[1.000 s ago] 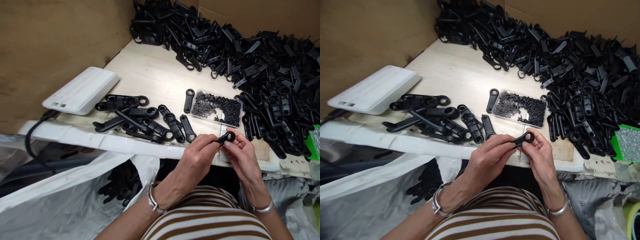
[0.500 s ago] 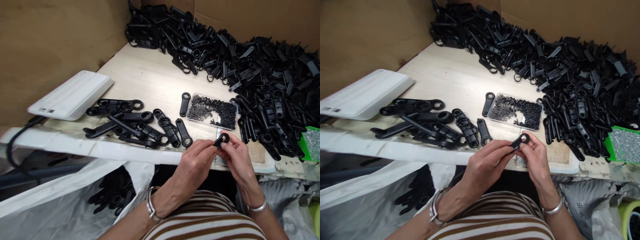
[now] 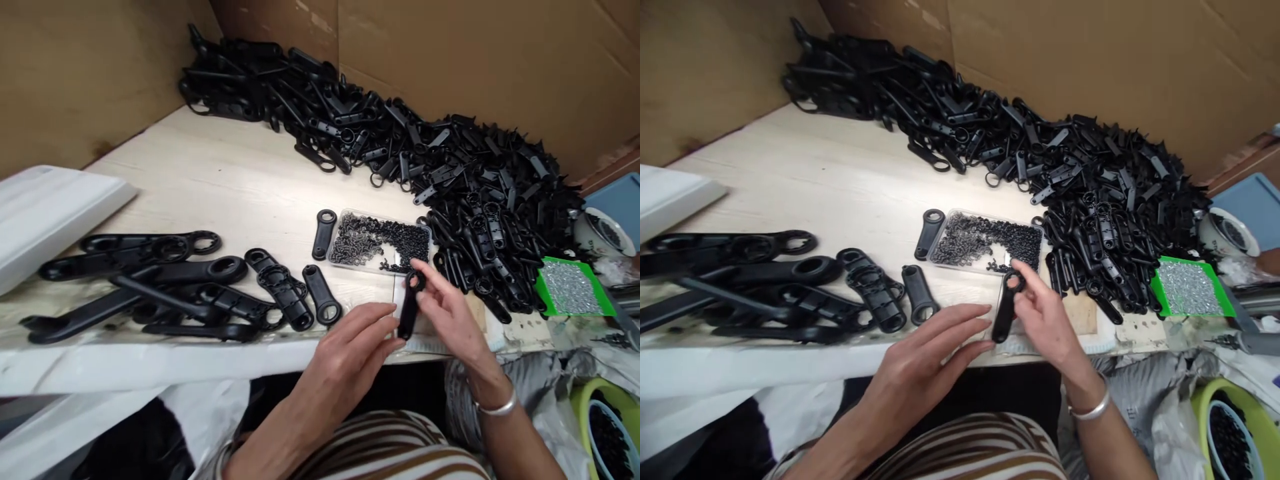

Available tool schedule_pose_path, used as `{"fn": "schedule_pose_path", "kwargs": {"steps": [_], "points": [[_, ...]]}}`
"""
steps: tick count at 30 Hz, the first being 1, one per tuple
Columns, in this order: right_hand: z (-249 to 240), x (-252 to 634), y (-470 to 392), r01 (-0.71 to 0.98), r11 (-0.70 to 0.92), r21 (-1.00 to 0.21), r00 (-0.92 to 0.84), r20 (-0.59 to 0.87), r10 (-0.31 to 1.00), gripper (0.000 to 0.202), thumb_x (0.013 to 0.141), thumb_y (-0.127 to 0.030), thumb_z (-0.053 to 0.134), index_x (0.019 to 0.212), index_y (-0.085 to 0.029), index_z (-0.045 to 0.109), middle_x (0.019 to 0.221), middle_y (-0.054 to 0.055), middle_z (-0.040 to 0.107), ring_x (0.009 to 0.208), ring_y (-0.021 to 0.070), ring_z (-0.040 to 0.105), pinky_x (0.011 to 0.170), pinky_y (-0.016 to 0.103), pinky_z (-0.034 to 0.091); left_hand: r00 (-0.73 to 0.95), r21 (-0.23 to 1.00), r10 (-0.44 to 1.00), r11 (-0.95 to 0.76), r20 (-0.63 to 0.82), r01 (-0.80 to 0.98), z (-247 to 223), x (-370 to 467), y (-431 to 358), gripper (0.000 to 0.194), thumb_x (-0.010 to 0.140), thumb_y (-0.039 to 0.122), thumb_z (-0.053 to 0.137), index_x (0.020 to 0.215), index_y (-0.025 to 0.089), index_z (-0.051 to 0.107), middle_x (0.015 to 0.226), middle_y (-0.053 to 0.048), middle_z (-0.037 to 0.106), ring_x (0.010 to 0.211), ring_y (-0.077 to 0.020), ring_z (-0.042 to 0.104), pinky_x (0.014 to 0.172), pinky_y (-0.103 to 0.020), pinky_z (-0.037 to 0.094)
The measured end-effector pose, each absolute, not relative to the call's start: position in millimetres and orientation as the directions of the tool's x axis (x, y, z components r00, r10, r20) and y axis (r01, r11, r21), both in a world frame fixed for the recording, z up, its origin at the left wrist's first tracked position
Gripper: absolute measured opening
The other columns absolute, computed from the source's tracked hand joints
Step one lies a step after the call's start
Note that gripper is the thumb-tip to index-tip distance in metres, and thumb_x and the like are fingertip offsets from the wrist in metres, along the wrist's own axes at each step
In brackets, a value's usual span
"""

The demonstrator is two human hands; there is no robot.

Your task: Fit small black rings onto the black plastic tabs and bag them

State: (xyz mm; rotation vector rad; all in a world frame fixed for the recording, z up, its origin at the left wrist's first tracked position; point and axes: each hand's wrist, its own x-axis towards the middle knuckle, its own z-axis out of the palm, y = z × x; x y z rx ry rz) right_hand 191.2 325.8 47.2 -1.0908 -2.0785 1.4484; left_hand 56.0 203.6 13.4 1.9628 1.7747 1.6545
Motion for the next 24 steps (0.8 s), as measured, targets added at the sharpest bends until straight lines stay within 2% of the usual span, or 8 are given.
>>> {"fn": "schedule_pose_path", "kwargs": {"steps": [2, 5, 8, 11, 14, 17, 19, 24], "points": [[57, 206, 341, 0.486, 0.453, -0.747, -0.615, 0.076, 0.785, 0.049, 0.090, -0.023, 0.044, 0.139, -0.019, 0.051, 0.120, 0.008, 0.064, 0.100, 0.0192, 0.062, 0.092, 0.036, 0.051, -0.204, 0.581, 0.716, -0.331, 0.668, 0.744, 17, 47, 200, 0.013, 0.089, 0.012, 0.060, 0.102, 0.015, 0.059, 0.098, -0.008, 0.069, 0.092, -0.0166, 0.067, 0.083, -0.028, 0.055], [60, 219, 361, 0.593, 0.742, -0.314, -0.616, 0.416, 0.669, 0.045, 0.093, -0.016, 0.037, 0.134, -0.013, 0.054, 0.130, 0.013, 0.058, 0.119, 0.0240, 0.054, 0.106, 0.042, 0.042, -0.224, 0.474, 0.688, -0.196, 0.690, 0.858, 22, 27, 196, 0.012, 0.089, 0.009, 0.058, 0.098, 0.016, 0.059, 0.090, -0.006, 0.068, 0.084, -0.0162, 0.065, 0.078, -0.030, 0.051], [52, 219, 372, 0.638, 0.769, 0.033, -0.701, 0.439, 0.563, 0.045, 0.091, -0.009, 0.037, 0.134, -0.010, 0.054, 0.126, 0.015, 0.060, 0.112, 0.0267, 0.057, 0.095, 0.042, 0.050, -0.249, 0.323, 0.711, 0.033, 0.657, 0.946, 25, 0, 196, 0.011, 0.091, 0.010, 0.052, 0.094, 0.017, 0.060, 0.089, -0.006, 0.069, 0.080, -0.0187, 0.062, 0.071, -0.033, 0.046], [46, 212, 374, 0.675, 0.700, 0.233, -0.725, 0.384, 0.571, 0.041, 0.089, -0.010, 0.043, 0.126, -0.012, 0.059, 0.123, 0.013, 0.062, 0.097, 0.0287, 0.059, 0.070, 0.038, 0.055, -0.314, 0.227, 0.742, 0.221, 0.592, 0.949, 29, -22, 208, 0.013, 0.091, 0.014, 0.051, 0.086, 0.017, 0.063, 0.088, -0.007, 0.070, 0.079, -0.0222, 0.061, 0.067, -0.036, 0.040], [43, 211, 376, 0.691, 0.674, 0.260, -0.713, 0.396, 0.578, 0.036, 0.089, -0.012, 0.044, 0.119, -0.014, 0.064, 0.121, 0.013, 0.063, 0.095, 0.0288, 0.057, 0.060, 0.035, 0.051, -0.348, 0.176, 0.815, 0.301, 0.464, 0.937, 32, -34, 229, 0.013, 0.090, 0.019, 0.055, 0.080, 0.018, 0.063, 0.081, -0.008, 0.071, 0.076, -0.0239, 0.061, 0.067, -0.036, 0.037], [40, 217, 380, 0.673, 0.721, 0.163, -0.692, 0.482, 0.537, 0.035, 0.092, -0.015, 0.044, 0.121, -0.016, 0.064, 0.121, 0.014, 0.062, 0.101, 0.0283, 0.056, 0.073, 0.038, 0.053, -0.359, 0.133, 0.904, 0.336, 0.233, 0.932, 38, -40, 249, 0.017, 0.091, 0.023, 0.054, 0.077, 0.017, 0.063, 0.072, -0.008, 0.070, 0.075, -0.0246, 0.062, 0.071, -0.036, 0.037], [39, 223, 381, 0.640, 0.762, 0.096, -0.682, 0.527, 0.507, 0.032, 0.094, -0.018, 0.047, 0.120, -0.016, 0.065, 0.121, 0.014, 0.062, 0.103, 0.0278, 0.057, 0.084, 0.042, 0.052, -0.351, 0.128, 0.931, 0.338, 0.099, 0.933, 44, -42, 256, 0.021, 0.093, 0.021, 0.050, 0.079, 0.016, 0.064, 0.076, -0.009, 0.071, 0.076, -0.0245, 0.063, 0.074, -0.037, 0.038], [41, 229, 374, 0.563, 0.827, 0.003, -0.683, 0.565, 0.463, 0.025, 0.093, -0.017, 0.053, 0.113, -0.013, 0.067, 0.120, 0.016, 0.063, 0.102, 0.0266, 0.060, 0.094, 0.044, 0.049, -0.353, 0.243, 0.930, 0.368, -0.102, 0.898, 54, -50, 258, 0.022, 0.093, 0.020, 0.047, 0.092, 0.016, 0.069, 0.089, -0.011, 0.073, 0.084, -0.0241, 0.066, 0.078, -0.035, 0.042]]}}
